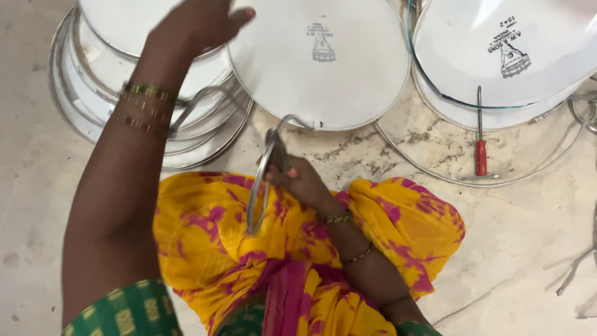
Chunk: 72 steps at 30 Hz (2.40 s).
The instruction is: The person places a circular metal rim onto a plastic drum head, uses a screwdriver-like tool to tuck the head under the rim, and uses pliers to crimp or secure the metal ring around the edge.
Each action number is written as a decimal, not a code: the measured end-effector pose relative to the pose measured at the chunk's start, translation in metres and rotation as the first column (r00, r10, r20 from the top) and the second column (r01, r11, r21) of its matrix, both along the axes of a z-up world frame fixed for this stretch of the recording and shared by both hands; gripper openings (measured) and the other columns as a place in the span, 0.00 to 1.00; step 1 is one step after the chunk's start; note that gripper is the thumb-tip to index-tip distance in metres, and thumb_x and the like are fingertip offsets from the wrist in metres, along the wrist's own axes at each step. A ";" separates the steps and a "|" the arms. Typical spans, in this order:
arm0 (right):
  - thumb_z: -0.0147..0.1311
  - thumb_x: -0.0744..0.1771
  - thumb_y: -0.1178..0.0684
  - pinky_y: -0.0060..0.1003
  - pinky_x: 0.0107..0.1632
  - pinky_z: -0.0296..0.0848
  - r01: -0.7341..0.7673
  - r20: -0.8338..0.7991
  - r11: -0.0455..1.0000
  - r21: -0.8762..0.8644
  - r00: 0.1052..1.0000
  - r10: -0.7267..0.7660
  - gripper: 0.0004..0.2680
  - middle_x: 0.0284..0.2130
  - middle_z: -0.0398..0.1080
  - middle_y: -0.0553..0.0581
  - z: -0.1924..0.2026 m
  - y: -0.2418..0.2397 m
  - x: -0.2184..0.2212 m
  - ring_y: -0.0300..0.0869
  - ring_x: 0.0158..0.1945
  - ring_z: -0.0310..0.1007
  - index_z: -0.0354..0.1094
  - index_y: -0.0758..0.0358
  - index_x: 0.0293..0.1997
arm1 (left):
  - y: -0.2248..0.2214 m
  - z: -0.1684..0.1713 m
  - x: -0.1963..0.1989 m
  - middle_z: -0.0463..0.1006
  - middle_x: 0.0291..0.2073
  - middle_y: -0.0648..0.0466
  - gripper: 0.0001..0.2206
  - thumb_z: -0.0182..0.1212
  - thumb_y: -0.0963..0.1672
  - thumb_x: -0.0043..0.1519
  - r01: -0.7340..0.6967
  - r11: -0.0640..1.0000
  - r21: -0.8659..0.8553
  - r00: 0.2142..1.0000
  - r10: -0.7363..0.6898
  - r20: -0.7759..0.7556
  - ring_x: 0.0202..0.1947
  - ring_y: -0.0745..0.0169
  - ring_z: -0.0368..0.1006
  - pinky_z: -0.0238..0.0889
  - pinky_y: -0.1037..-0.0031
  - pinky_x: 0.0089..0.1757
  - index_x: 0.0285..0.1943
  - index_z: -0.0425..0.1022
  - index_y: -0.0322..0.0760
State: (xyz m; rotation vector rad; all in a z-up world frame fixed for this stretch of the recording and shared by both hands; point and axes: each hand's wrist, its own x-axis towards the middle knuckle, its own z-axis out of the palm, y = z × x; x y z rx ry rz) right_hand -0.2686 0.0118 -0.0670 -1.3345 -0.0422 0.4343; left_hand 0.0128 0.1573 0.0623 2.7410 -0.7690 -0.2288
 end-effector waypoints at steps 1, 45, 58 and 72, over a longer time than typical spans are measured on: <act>0.55 0.69 0.49 0.30 0.34 0.73 0.048 0.036 0.999 -0.010 0.998 -0.048 0.10 0.30 0.72 0.47 -0.001 -0.002 0.001 0.33 0.29 0.71 0.71 0.65 0.50 | 0.003 0.004 -0.019 0.78 0.49 0.31 0.25 0.54 0.55 0.70 -0.002 1.000 0.002 0.999 0.002 -0.046 0.51 0.31 0.73 0.65 0.51 0.51 0.65 0.70 0.33; 0.52 0.66 0.57 0.52 0.56 0.70 0.111 0.123 -0.062 -0.992 0.963 -0.240 0.18 0.54 0.73 0.62 0.074 -0.265 -0.124 0.59 0.55 0.72 0.69 0.49 0.64 | 0.061 -0.013 -0.290 0.75 0.20 0.52 0.16 0.50 0.37 0.66 -0.167 0.687 -0.708 0.985 0.089 -0.146 0.20 0.61 0.77 0.70 0.69 0.26 0.62 0.71 0.38; 0.50 0.67 0.53 0.61 0.55 0.70 -0.278 -0.163 0.001 -0.961 0.560 -0.812 0.12 0.50 0.76 0.68 -0.115 -0.309 -0.333 0.63 0.55 0.74 0.72 0.59 0.56 | 0.077 -0.006 -0.279 0.71 0.17 0.54 0.13 0.48 0.38 0.70 -0.194 0.595 -0.780 0.981 0.120 -0.152 0.18 0.70 0.69 0.61 0.75 0.25 0.61 0.72 0.37; 0.51 0.70 0.50 0.44 0.60 0.72 0.576 0.455 0.440 -0.689 0.816 -0.357 0.19 0.61 0.70 0.62 0.137 -0.177 -0.131 0.50 0.63 0.72 0.59 0.59 0.72 | 0.086 0.027 -0.302 0.73 0.17 0.54 0.14 0.49 0.38 0.67 -0.210 0.682 -0.700 0.964 0.025 -0.265 0.18 0.68 0.73 0.67 0.72 0.26 0.60 0.74 0.40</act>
